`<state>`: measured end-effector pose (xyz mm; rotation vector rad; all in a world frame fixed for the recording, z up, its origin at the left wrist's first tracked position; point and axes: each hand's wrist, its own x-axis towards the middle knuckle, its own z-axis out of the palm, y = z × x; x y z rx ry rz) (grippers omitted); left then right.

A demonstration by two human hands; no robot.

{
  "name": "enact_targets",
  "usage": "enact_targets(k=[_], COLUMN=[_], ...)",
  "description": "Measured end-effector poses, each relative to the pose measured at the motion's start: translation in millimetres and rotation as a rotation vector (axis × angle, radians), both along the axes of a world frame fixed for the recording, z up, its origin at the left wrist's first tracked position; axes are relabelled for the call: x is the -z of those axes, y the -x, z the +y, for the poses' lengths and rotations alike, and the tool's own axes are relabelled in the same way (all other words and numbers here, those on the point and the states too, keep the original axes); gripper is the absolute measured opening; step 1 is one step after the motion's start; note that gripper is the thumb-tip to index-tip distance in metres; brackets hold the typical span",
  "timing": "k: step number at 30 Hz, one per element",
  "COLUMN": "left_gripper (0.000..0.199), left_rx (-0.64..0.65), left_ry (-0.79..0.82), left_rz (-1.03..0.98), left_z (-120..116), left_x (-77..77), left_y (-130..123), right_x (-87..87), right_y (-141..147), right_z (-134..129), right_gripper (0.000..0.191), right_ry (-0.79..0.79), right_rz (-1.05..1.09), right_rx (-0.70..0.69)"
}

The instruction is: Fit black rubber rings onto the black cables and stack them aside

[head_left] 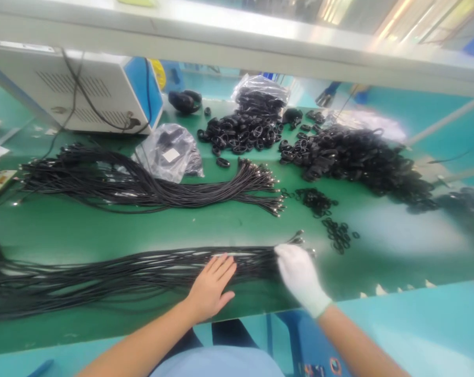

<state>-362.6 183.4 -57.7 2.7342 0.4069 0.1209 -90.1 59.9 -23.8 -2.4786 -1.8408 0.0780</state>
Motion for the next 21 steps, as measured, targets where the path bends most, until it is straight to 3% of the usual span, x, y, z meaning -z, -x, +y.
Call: enact_targets(k=[3, 5, 8, 12, 16, 21], left_gripper=[0.072, 0.072, 0.050, 0.039, 0.017, 0.020], left_rx=[0.067, 0.161, 0.127, -0.049, -0.054, -0.152], left_ry=[0.061, 0.113, 0.167, 0.169, 0.197, 0.200], left_rz=[0.002, -0.008, -0.045, -0.033, 0.028, 0.063], left_z=[-3.2, -4.9, -1.5, 10.0, 17.9, 23.1], left_x=[1.2, 2.7, -0.1, -4.6, 6.8, 13.6], left_y=[-23.5, -28.4, -39.9, -94.8, -146.6, -155.2], right_x=[9.6, 14.4, 13.8, 4.7, -1.2, -4.0], right_y=[38.7, 47.6, 36.1, 2.7, -20.3, -20.8], right_z=[-26.8, -45.2, -53.3, -26.6, -9.1, -31.3], right_gripper=[0.040, 0.037, 0.033, 0.043, 0.015, 0.018], right_ry=[-0.001, -0.006, -0.042, -0.038, 0.020, 0.016], right_rz=[0.017, 0.018, -0.008, -0.017, 0.007, 0.009], right_rx=[-0.017, 0.013, 0.095, 0.088, 0.054, 0.122])
